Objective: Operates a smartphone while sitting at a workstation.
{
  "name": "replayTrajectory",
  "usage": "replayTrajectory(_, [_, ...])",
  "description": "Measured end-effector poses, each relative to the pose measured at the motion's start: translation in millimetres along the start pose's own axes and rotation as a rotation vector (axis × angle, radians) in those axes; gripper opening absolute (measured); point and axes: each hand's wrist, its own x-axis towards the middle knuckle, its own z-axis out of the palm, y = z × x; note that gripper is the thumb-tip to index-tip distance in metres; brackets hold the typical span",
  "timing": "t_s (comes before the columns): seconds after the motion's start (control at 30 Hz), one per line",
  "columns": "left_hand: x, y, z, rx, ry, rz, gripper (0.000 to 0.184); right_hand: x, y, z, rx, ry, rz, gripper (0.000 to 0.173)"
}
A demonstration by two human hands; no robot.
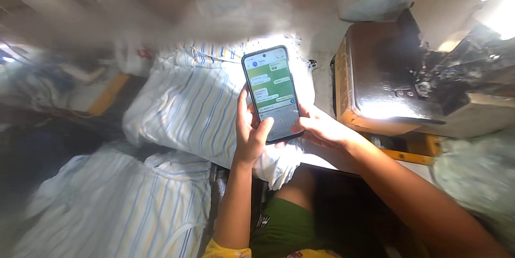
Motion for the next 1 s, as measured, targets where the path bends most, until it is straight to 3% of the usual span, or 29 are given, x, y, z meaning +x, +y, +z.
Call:
replayTrajectory(0.37, [1, -1, 4, 0.142, -0.019, 0.091, 0.098, -3, -5, 5, 0.020, 0.008, 0.005, 0.054])
replayTrajectory(0.57, [-1, -4, 0, 0.100, -0.047, 0.098, 0.092, 2, -6, 11, 0.069, 0.081, 0.049, 0.033])
replayTrajectory(0.77, [0, -2, -2, -0.149, -0.049, -0.002, 0.077, 2, 0, 5, -0.002, 0.022, -0.020, 0.045])
replayTrajectory(0.83, [0, -3, -2, -0.161, -0.058, -0.004, 0.076, 2, 2, 2, -0.025, 0.011, -0.034, 0.053])
replayTrajectory(1.0, [-1, -2, -3, -0.188, -0.092, -0.016, 0.081, 3, 5, 4, 0.007, 0.029, -0.082, 0.050])
